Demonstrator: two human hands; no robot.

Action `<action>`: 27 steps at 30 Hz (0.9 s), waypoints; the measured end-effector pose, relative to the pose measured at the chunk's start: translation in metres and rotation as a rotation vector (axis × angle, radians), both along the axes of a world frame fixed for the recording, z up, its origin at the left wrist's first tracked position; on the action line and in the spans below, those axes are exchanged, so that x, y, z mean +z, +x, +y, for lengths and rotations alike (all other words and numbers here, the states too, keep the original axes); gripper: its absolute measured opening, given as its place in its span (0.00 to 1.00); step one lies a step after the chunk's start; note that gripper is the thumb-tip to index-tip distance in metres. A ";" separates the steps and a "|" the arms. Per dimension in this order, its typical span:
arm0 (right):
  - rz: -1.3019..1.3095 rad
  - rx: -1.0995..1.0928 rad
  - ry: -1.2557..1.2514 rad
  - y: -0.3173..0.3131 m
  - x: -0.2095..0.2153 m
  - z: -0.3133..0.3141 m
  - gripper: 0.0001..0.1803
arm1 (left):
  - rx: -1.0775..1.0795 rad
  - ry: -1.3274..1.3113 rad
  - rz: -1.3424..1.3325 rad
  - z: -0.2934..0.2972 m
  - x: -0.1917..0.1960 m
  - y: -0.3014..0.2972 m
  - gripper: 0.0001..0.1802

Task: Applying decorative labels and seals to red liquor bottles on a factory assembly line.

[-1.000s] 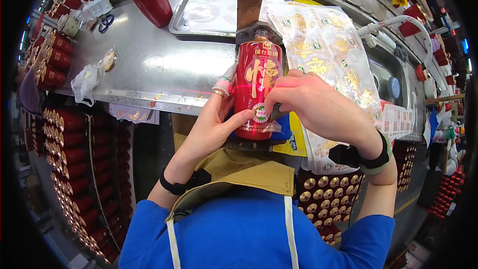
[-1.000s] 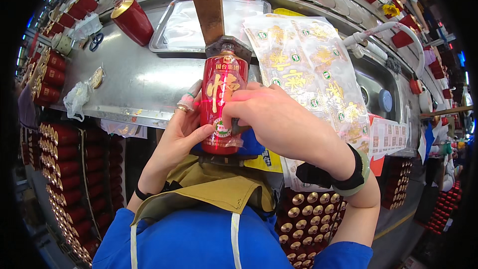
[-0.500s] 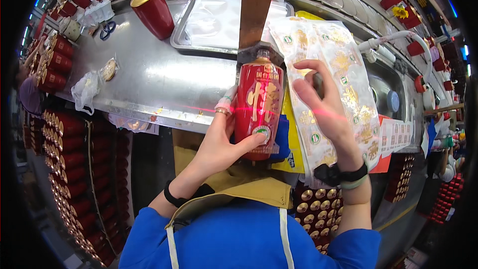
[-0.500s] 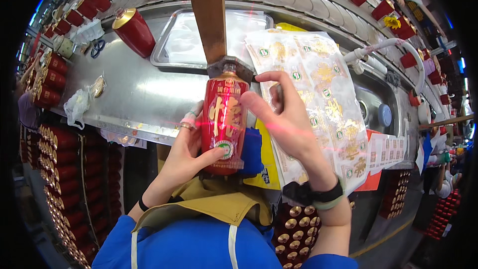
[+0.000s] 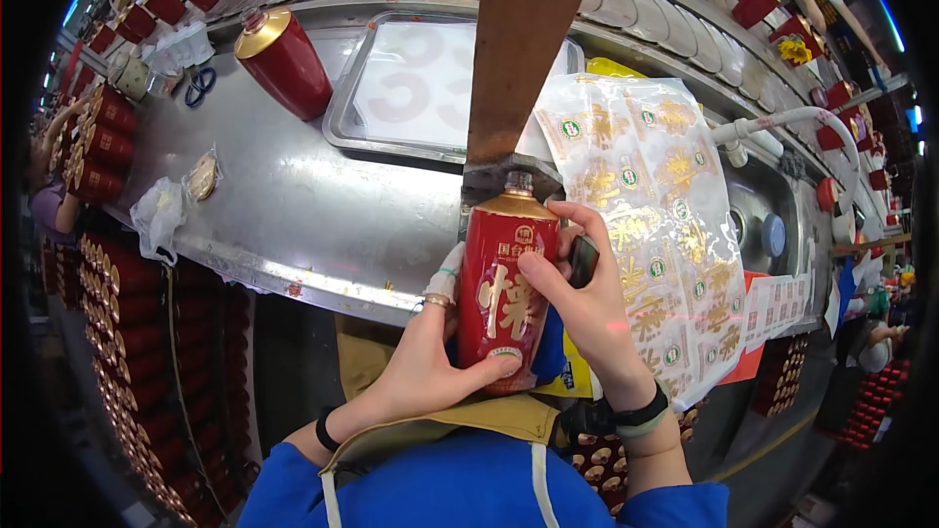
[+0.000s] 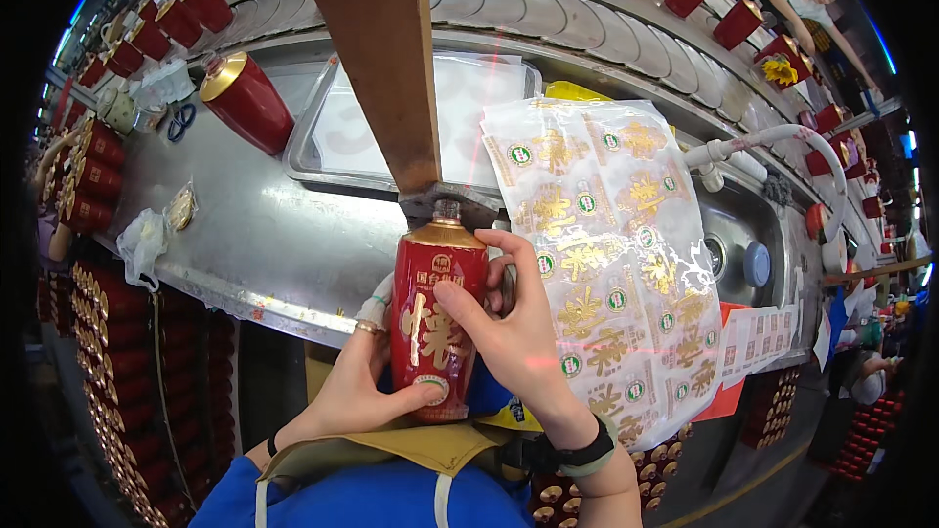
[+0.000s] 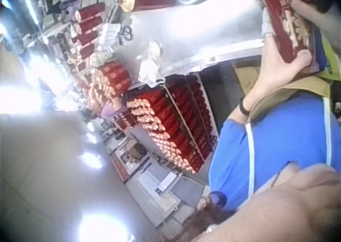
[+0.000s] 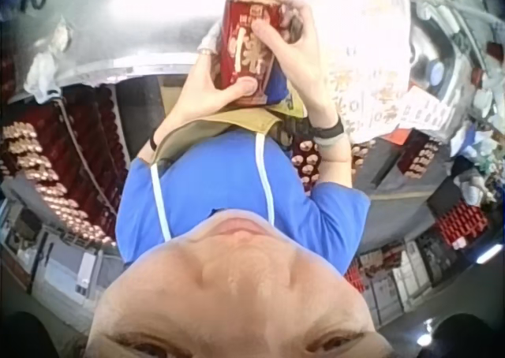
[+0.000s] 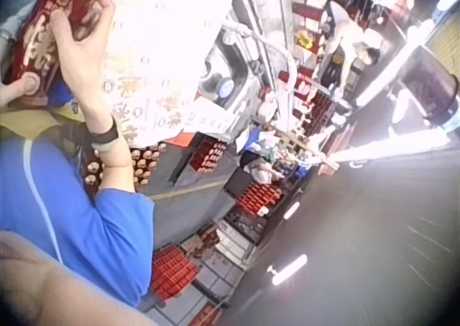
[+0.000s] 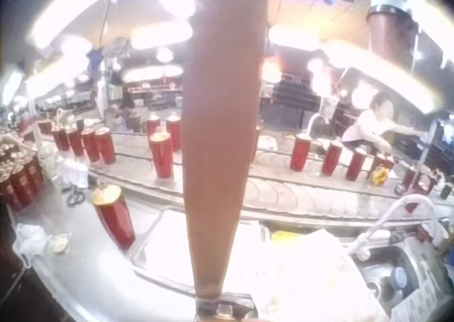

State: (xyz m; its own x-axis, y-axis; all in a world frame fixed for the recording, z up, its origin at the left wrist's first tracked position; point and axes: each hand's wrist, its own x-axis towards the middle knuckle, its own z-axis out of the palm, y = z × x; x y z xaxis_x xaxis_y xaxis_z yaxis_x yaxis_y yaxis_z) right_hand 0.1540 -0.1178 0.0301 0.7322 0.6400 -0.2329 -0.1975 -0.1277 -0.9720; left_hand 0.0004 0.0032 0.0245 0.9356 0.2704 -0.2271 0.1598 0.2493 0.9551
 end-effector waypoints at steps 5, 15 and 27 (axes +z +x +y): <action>0.011 -0.018 0.004 -0.003 0.004 0.003 0.32 | 0.010 0.325 0.019 -0.012 0.002 0.001 0.72; -0.004 -0.073 0.004 -0.005 0.000 0.003 0.28 | -0.015 0.434 0.064 -0.016 0.000 0.009 0.73; 0.038 -0.064 0.054 -0.004 -0.003 0.000 0.31 | 0.010 0.104 0.059 -0.004 0.009 -0.004 0.58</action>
